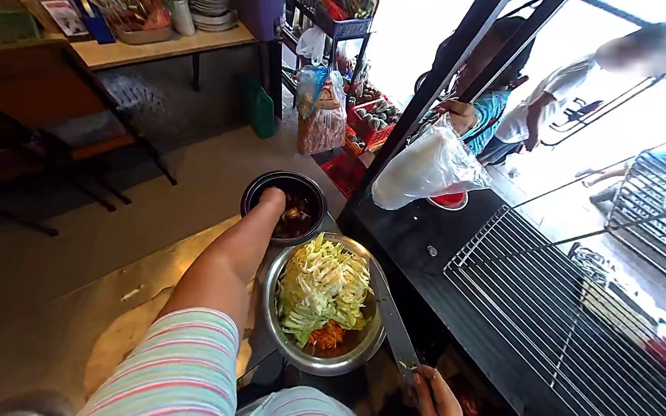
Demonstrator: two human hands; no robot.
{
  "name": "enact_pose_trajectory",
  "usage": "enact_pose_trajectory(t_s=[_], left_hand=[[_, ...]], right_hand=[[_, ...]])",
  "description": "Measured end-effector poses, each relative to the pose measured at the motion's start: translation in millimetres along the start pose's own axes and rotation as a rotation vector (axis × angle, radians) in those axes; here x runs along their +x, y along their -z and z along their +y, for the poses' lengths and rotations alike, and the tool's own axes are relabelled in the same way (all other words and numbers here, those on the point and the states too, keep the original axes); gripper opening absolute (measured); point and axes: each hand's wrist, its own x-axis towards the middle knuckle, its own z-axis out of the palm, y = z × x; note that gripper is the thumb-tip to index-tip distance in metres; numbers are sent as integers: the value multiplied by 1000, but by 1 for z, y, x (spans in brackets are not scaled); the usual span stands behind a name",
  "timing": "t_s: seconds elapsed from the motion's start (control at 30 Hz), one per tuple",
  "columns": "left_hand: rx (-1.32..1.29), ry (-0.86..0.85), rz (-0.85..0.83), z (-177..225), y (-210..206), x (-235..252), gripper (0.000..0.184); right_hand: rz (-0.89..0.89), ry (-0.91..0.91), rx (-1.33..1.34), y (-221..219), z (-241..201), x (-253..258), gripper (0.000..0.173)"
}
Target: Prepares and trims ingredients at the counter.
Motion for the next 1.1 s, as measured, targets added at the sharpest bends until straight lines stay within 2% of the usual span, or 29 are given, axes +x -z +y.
enact_pose_trajectory(t_s=[0.03, 0.07, 0.1, 0.17, 0.23, 0.33, 0.4, 0.5, 0.6, 0.7, 0.83, 1.0, 1.1], left_hand=[[56, -95, 140, -20, -15, 33, 39], [13, -236, 552, -45, -49, 82, 29], [26, -296, 634, -61, -51, 113, 33], [77, -315, 613, -79, -33, 121, 41], [-6, -249, 595, -96, -25, 109, 48], [-201, -90, 484, -121, -26, 98, 59], [-326, -38, 389, -132, -29, 92, 67], [-625, -79, 348, -139, -37, 79, 59], [-1026, -129, 353, -138, -51, 79, 50], [-1137, -172, 429, -140, -59, 89, 46], [-1150, -214, 578, -155, -45, 83, 49], [-1055, -301, 681, -193, 1, 14, 45], [-992, -208, 747, -225, 6, -44, 46]], right_hand=[[-3, 1, -3, 1, 0, 4, 23], [-5, 6, 2, 1, 0, 8, 23], [-6, 16, 21, 0, 1, 14, 22], [-47, 23, 93, -3, -3, 31, 21], [-143, -25, 213, -9, -19, 61, 23], [-359, -171, 365, -30, -65, 132, 37], [-443, -230, 461, -56, -95, 189, 40], [-479, -301, 594, -108, -119, 266, 38], [-475, -350, 629, -144, -124, 312, 39], [-411, -382, 623, -160, -134, 327, 35], [-376, -257, 604, -159, -160, 332, 35], [-428, -130, 553, -148, -227, 307, 35], [-524, -46, 508, -154, -259, 279, 35]])
